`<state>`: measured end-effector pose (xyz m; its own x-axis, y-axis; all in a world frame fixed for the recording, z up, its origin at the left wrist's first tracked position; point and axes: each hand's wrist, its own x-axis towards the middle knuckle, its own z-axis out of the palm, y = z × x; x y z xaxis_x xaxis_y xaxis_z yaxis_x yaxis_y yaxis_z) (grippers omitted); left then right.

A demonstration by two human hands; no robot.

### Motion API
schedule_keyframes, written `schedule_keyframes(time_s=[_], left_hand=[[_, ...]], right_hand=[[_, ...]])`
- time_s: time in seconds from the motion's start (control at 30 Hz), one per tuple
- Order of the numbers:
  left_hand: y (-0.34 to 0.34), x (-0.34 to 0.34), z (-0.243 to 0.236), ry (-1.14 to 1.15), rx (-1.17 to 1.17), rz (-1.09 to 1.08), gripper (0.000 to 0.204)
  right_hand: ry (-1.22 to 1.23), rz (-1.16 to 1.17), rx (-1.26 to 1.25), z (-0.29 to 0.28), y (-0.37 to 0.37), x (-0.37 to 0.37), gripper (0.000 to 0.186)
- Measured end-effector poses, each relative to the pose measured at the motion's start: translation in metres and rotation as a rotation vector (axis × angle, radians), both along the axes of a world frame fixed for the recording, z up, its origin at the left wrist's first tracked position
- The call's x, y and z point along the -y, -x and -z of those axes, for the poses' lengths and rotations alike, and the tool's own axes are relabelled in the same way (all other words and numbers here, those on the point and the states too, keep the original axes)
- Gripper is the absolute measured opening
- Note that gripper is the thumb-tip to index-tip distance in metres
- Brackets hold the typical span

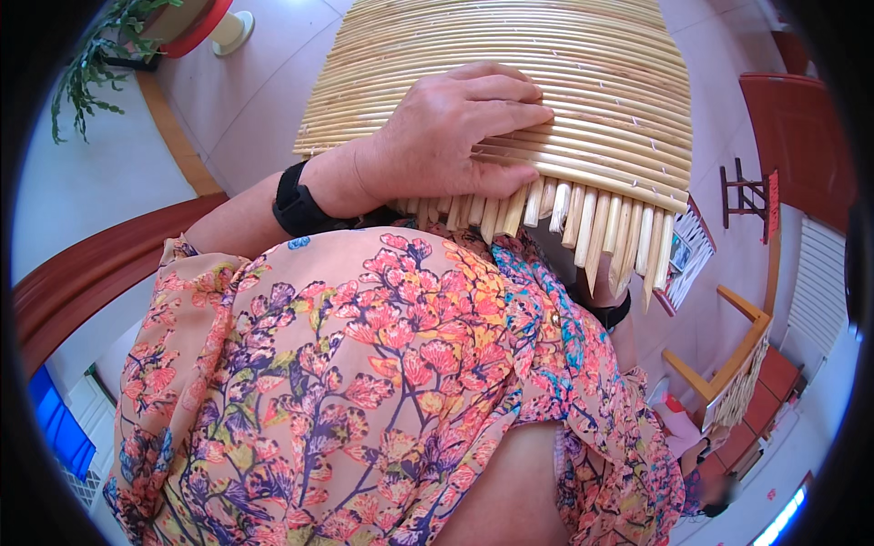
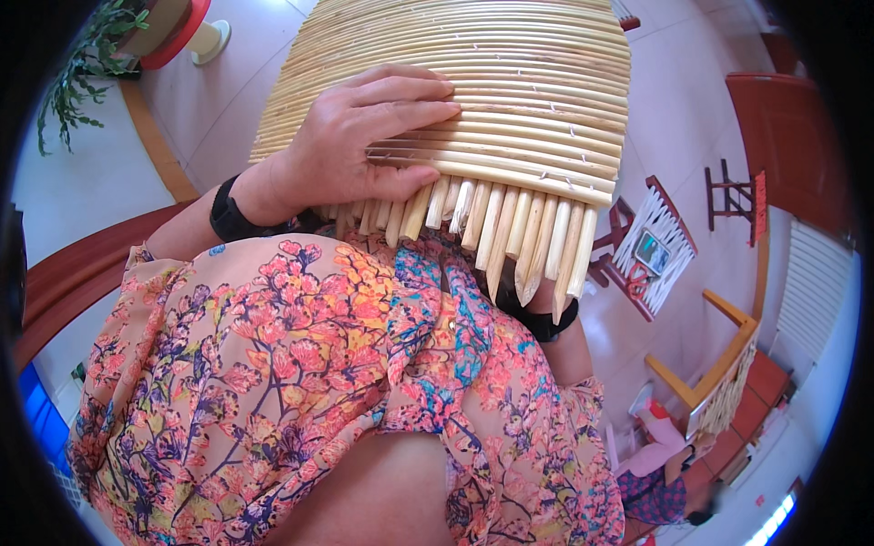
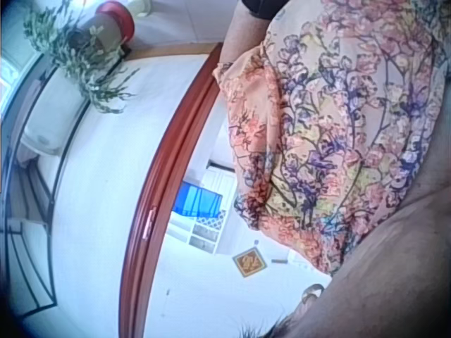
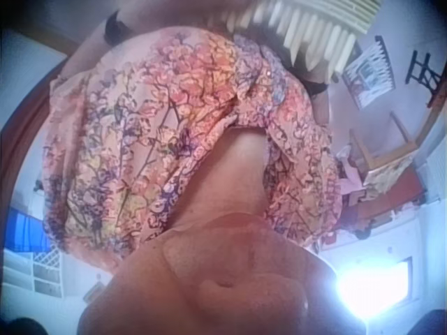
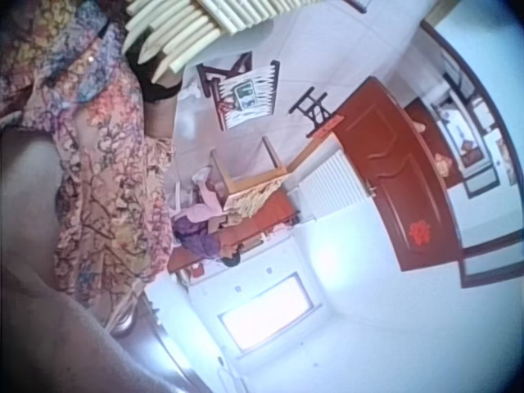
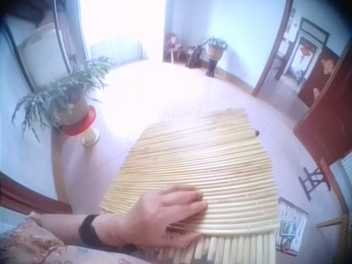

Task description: The recorder is seen sewing or weaving together individual reeds or bamboo sticks to create a mat.

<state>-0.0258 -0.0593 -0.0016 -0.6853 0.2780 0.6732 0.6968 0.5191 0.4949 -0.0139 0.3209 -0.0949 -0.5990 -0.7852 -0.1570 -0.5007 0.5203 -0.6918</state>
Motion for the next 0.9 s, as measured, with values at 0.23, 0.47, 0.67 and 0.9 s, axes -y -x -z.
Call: schedule_keyframes(time_s=[0.23, 0.47, 0.67, 0.9], left_hand=[[-0.001, -0.001, -0.007, 0.062, -0.039, -0.028, 0.048], [-0.002, -0.002, -0.02, 0.193, 0.046, -0.008, 0.047], [-0.005, -0.004, -0.02, 0.161, -0.014, -0.049, 0.046], [-0.004, -0.004, -0.016, 0.134, -0.065, -0.057, 0.046]], right_hand=[[-0.012, 0.096, 0.07, -0.019, -0.004, 0.015, 0.075], [-0.02, 0.176, 0.126, -0.031, -0.011, 0.023, 0.07], [-0.021, 0.233, 0.166, -0.042, -0.015, 0.031, 0.066], [-0.024, 0.288, 0.208, -0.051, -0.016, 0.038, 0.061]])
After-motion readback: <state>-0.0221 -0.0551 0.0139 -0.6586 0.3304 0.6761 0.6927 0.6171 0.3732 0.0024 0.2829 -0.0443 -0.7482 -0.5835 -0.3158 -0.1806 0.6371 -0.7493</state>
